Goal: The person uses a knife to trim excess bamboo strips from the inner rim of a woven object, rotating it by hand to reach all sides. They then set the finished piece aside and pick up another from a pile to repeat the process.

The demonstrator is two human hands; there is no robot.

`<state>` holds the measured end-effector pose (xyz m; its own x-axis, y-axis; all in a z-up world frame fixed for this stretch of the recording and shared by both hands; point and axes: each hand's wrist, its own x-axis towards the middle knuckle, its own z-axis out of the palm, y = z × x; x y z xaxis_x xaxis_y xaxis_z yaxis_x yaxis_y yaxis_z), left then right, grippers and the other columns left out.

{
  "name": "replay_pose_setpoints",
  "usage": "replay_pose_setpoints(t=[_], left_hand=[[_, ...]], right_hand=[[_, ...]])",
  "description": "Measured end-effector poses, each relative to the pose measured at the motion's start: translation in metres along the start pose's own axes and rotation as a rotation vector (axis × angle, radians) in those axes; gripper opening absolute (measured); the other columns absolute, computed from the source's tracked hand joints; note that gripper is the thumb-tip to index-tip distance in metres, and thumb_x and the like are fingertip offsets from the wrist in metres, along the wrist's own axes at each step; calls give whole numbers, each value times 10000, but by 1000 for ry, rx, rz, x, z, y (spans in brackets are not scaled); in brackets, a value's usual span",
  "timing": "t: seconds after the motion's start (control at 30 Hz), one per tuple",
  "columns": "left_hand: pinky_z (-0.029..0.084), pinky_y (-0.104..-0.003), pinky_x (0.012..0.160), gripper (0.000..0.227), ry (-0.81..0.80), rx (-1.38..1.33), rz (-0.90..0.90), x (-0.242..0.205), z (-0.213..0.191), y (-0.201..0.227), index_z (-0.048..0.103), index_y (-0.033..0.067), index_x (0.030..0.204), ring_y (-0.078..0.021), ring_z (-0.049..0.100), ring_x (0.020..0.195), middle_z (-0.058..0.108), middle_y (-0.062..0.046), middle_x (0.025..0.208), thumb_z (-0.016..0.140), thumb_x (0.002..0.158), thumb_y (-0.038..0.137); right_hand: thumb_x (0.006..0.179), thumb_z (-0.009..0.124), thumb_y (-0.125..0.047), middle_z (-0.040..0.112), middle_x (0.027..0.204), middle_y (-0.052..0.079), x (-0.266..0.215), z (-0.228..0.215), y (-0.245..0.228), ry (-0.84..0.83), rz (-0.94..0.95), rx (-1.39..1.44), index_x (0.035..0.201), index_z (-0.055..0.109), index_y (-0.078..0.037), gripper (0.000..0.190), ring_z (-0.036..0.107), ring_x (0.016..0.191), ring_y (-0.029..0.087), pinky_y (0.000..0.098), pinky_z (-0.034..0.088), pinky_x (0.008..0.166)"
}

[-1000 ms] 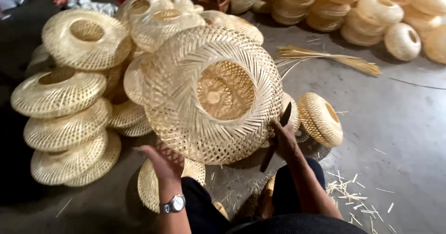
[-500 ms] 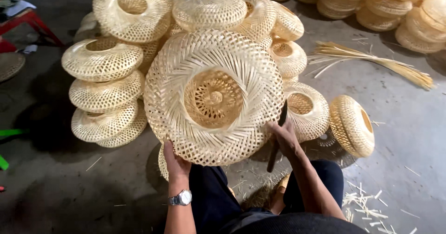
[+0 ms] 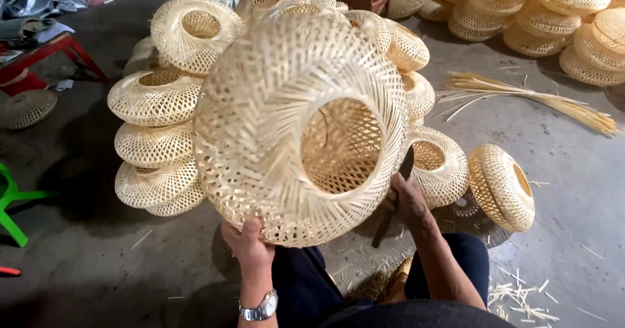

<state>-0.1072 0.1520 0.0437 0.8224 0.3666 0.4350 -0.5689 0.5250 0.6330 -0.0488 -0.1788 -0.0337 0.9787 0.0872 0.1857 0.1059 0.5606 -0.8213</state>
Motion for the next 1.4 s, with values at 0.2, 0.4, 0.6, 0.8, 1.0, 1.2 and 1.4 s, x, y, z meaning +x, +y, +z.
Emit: replay_pose_setpoints(t=[0.2, 0.4, 0.6, 0.8, 1.0, 1.2, 1.4], left_hand=[[537, -374, 1028, 959, -45, 314, 169, -13, 16, 9, 451, -43, 1510, -226, 603, 1244, 584, -133, 1390, 877, 828, 482], [546, -388, 988, 1092, -113, 614, 219, -41, 25, 26, 388, -69, 1484, -267, 599, 1211, 535, -189, 1357, 848, 782, 630], [590, -417, 1047, 1130, -226, 761, 446, -55, -7, 7, 289, -58, 1519, -310, 630, 1254, 513, -221, 1399, 764, 819, 691], [470, -465, 1149, 1206, -344, 542, 408, -92, -90, -50, -34, 41, 1566, -310, 394, 1443, 237, -215, 1572, 812, 947, 637], [263, -559, 1251, 1002, -537, 1225, 659, -125, -245, -134, 114, 105, 1637, -311, 260, 1523, 174, -155, 1673, 455, 923, 720], [340, -478, 1219, 823, -423, 882, 253, -59, -157, -52, 199, 124, 1642, -278, 364, 1497, 299, -104, 1674, 378, 1040, 657], [416, -567, 1166, 661, 95, -299, -231, -19, -90, -31, 374, 128, 1565, -287, 494, 1402, 467, -69, 1551, 521, 1023, 475]], right_hand=[[955, 574, -688, 500, 669, -55, 4, 13, -11, -52, -32, 50, 1253, 584, -53, 702, 431, 523, 54, 225, 342, 440], [946, 547, -760, 716, 980, 60, 21, -41, 28, 42, 45, 136, 1386, 583, -39, 845, 560, 562, 90, 219, 428, 405], [731, 727, -611, 717, 1256, 82, 17, 6, -8, 142, 73, 135, 1358, 563, -94, 830, 694, 1150, 235, 455, 593, 963], [882, 806, -326, 701, 1249, 146, 28, -49, 21, 186, -26, 156, 1369, 569, 18, 642, 698, 1097, 257, 427, 580, 966], [885, 816, -245, 721, 1117, 166, 24, -48, 12, 109, -83, 111, 1261, 655, 9, 482, 728, 939, 252, 401, 632, 801], [960, 788, -295, 646, 906, 87, 17, -42, 1, 5, -118, 4, 1080, 640, -14, 340, 652, 764, 178, 341, 572, 652], [834, 797, -365, 455, 639, -79, 6, 37, -46, 1, -119, -110, 968, 589, -57, 395, 441, 485, 35, 216, 366, 390]])
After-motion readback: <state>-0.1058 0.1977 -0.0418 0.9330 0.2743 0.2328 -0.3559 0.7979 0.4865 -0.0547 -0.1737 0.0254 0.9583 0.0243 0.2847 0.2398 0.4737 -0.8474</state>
